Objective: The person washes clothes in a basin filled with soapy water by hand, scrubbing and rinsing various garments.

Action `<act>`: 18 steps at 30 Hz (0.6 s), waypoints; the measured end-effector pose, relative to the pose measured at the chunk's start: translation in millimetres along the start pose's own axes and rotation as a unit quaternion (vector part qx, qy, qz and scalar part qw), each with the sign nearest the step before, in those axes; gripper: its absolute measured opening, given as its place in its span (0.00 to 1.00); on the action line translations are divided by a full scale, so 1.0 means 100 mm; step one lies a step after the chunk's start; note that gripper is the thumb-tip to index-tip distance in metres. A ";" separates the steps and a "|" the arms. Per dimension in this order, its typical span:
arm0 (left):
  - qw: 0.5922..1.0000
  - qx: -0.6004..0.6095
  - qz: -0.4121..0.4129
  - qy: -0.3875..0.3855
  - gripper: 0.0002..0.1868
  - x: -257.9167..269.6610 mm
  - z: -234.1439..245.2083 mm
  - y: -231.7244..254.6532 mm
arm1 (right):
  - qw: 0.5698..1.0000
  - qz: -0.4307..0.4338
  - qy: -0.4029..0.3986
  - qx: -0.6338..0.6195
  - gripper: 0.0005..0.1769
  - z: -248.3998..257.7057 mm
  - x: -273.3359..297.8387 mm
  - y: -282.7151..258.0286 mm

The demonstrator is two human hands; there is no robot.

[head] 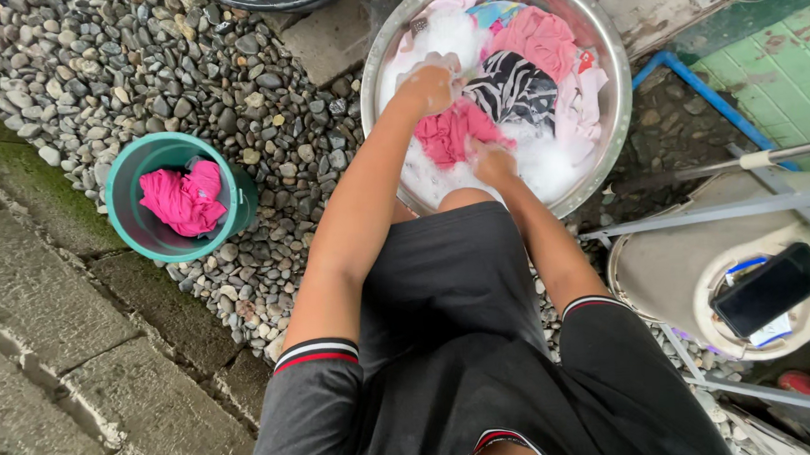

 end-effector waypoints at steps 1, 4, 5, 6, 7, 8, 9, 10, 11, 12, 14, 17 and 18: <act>1.000 -0.008 0.005 -0.016 0.18 0.00 0.01 0.03 | 1.000 0.001 -0.002 0.000 0.29 -0.01 -0.05 0.02; 0.999 -0.027 -0.010 -0.027 0.18 -0.04 -0.03 0.06 | 0.998 -0.045 -0.035 -0.028 0.23 -0.05 -0.32 0.13; 0.999 -0.027 -0.007 -0.027 0.18 -0.07 -0.07 0.06 | 0.999 -0.009 -0.039 -0.022 0.21 -0.05 -0.42 0.14; 0.998 -0.036 -0.011 -0.043 0.19 -0.10 -0.13 0.07 | 0.999 0.027 -0.043 -0.017 0.20 -0.05 -0.50 0.15; 0.997 -0.045 -0.014 -0.060 0.19 -0.11 -0.22 0.06 | 0.997 0.063 -0.046 -0.013 0.19 -0.05 -0.56 0.14; 0.997 -0.046 -0.012 -0.060 0.19 -0.13 -0.29 0.01 | 0.994 0.099 -0.050 -0.008 0.18 -0.05 -0.60 0.12; 0.996 -0.038 -0.050 -0.065 0.19 -0.20 -0.37 -0.01 | 0.990 0.133 -0.052 -0.002 0.17 -0.02 -0.63 0.14; 0.993 -0.029 -0.088 -0.070 0.19 -0.27 -0.44 -0.04 | 0.990 0.133 -0.052 -0.001 0.17 0.05 -0.67 0.18; 0.993 -0.030 -0.089 -0.073 0.19 -0.34 -0.50 -0.10 | 0.951 0.075 -0.150 -0.259 0.11 0.10 -0.69 0.20; 0.990 -0.060 -0.090 -0.090 0.21 -0.40 -0.56 -0.17 | 0.836 0.013 -0.235 -0.497 0.08 0.16 -0.65 0.19; 0.984 -0.092 -0.099 -0.113 0.23 -0.50 -0.63 -0.28 | 0.801 -0.064 -0.157 -0.575 0.08 0.49 -0.62 0.19; 0.973 -0.115 -0.113 -0.168 0.30 -0.52 -0.64 -0.26 | 0.690 -0.037 -0.113 -0.714 0.10 1.34 -0.62 0.04; 0.973 -0.101 -0.102 -0.182 0.38 -0.50 -0.59 -0.22 | 0.679 -0.039 -0.093 -0.727 0.15 1.63 -0.60 -0.01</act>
Point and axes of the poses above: each hand's wrist, its own x-axis away from the middle knuckle, its own z-axis out of the back of the hand, y = z × x, the point moved 3 cm from there along -x, towards the middle knuckle, and after that the axes turned 2 degrees about -z, right-handed, at the moved point
